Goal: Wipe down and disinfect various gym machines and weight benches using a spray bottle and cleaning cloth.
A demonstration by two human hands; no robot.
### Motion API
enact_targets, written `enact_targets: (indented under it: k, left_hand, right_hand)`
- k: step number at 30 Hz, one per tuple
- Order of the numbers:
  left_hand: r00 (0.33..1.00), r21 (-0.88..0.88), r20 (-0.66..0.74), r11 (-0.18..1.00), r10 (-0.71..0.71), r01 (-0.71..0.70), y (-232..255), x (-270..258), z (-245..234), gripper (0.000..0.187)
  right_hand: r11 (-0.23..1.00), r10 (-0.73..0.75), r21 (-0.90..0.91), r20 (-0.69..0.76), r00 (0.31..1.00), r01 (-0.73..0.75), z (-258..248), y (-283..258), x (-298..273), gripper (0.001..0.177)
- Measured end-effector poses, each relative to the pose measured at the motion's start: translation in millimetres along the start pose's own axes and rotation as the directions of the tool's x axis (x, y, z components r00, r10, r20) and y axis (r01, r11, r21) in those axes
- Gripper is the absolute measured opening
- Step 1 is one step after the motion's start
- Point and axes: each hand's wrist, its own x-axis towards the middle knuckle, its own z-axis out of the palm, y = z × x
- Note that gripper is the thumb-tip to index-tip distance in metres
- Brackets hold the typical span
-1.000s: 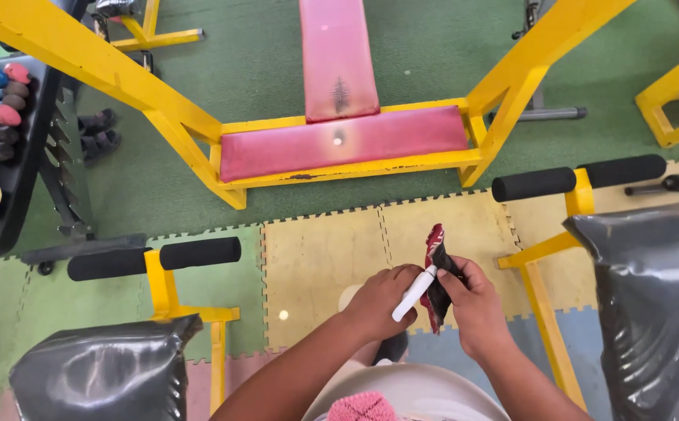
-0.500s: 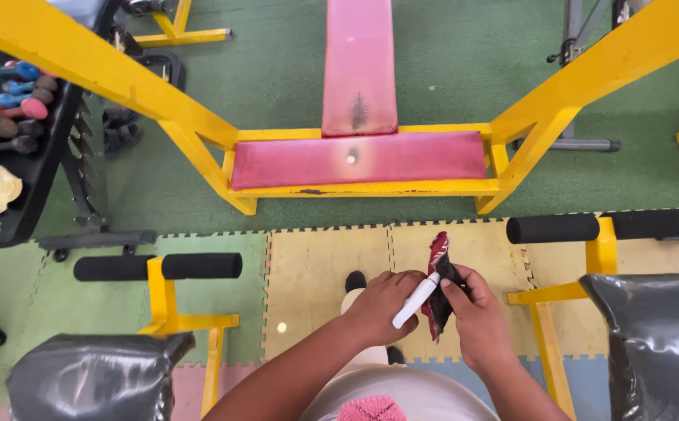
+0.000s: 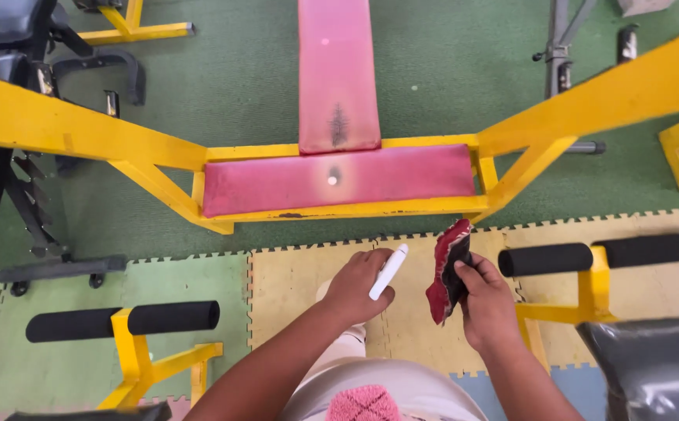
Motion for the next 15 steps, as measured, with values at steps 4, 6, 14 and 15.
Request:
enact_targets:
  k: [4,6,14,15]
  left_hand:
    - [0.990,-0.032,0.037,0.990,-0.139,0.140,-37.0,33.9,-16.5,0.066]
    - [0.985,-0.047,0.009,0.984,-0.170,0.170,-51.7,47.9,-28.4,0.066]
    - [0.927,-0.017,0.142,0.936,-0.347,0.353,-94.6,105.1,-41.4,0.061]
    - [0.922,-0.014,0.158,0.933,-0.353,0.360,-100.0,115.2,-38.5,0.059]
  right_hand:
    - [0.998,0.059,-0.005,-0.003,0.998,-0.059,24.7,2.9,49.9,0.022]
    - [0.995,0.095,-0.022,0.007,0.995,-0.095,35.8,8.2,68.6,0.023]
    - [0.982,0.181,-0.033,-0.054,0.982,-0.183,48.1,23.9,122.9,0.024]
    - [0.979,0.195,-0.039,-0.075,0.978,-0.198,48.6,22.5,127.5,0.025]
